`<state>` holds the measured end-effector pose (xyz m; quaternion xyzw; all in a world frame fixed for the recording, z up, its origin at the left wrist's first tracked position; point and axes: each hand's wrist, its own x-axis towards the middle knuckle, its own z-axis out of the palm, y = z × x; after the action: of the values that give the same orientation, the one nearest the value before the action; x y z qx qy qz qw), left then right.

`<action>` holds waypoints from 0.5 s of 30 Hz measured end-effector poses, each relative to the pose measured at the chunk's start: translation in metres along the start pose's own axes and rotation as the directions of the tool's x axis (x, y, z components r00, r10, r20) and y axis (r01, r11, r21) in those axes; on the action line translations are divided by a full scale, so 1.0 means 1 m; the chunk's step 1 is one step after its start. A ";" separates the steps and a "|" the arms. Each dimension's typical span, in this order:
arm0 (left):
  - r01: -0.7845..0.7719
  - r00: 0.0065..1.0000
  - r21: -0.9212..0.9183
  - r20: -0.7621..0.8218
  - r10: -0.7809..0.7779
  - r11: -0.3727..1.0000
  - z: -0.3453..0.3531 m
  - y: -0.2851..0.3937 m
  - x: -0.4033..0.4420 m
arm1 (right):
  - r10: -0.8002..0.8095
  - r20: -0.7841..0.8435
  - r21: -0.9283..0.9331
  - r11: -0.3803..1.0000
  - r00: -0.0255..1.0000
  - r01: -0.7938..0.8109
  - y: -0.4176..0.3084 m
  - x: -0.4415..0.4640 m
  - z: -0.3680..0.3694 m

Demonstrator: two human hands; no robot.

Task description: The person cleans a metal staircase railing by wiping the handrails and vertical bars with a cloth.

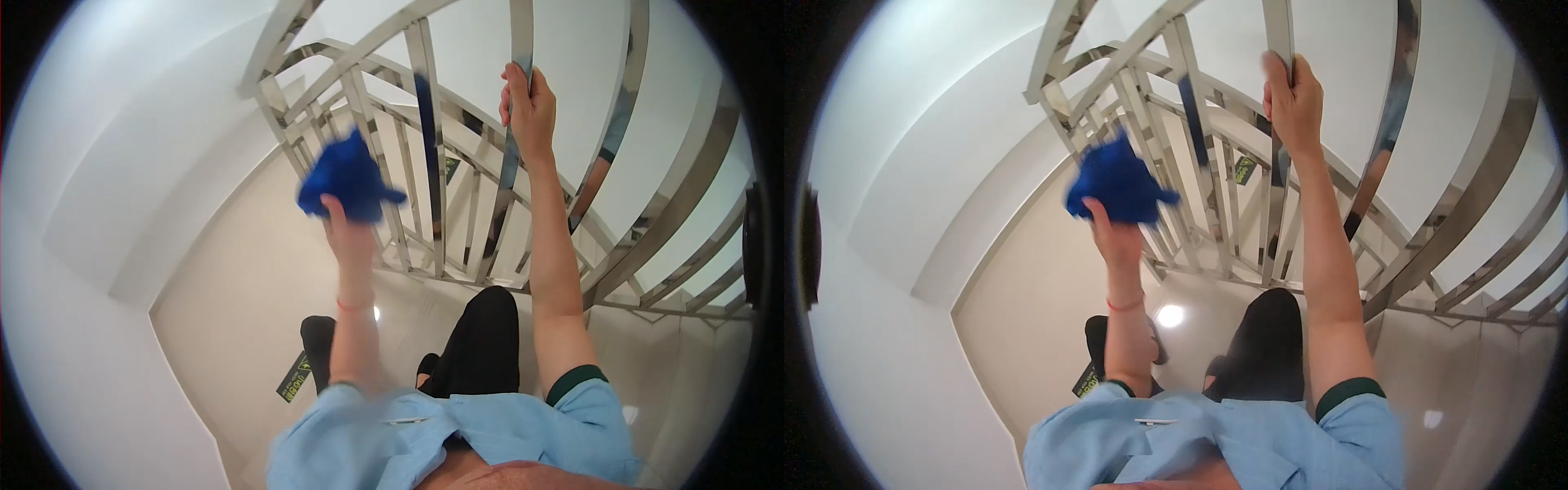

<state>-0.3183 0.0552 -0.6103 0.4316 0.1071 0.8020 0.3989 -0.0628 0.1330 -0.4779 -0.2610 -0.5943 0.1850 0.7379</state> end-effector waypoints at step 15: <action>-0.720 0.667 0.675 0.609 0.430 0.160 0.196 -0.020 0.226 | 0.054 -0.002 0.017 0.998 0.999 -0.054 -0.005 0.005 0.008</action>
<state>-0.2246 0.2001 -0.3651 0.6839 0.2778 0.6378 -0.2197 -0.0695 0.1332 -0.4697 -0.2709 -0.5845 0.2096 0.7355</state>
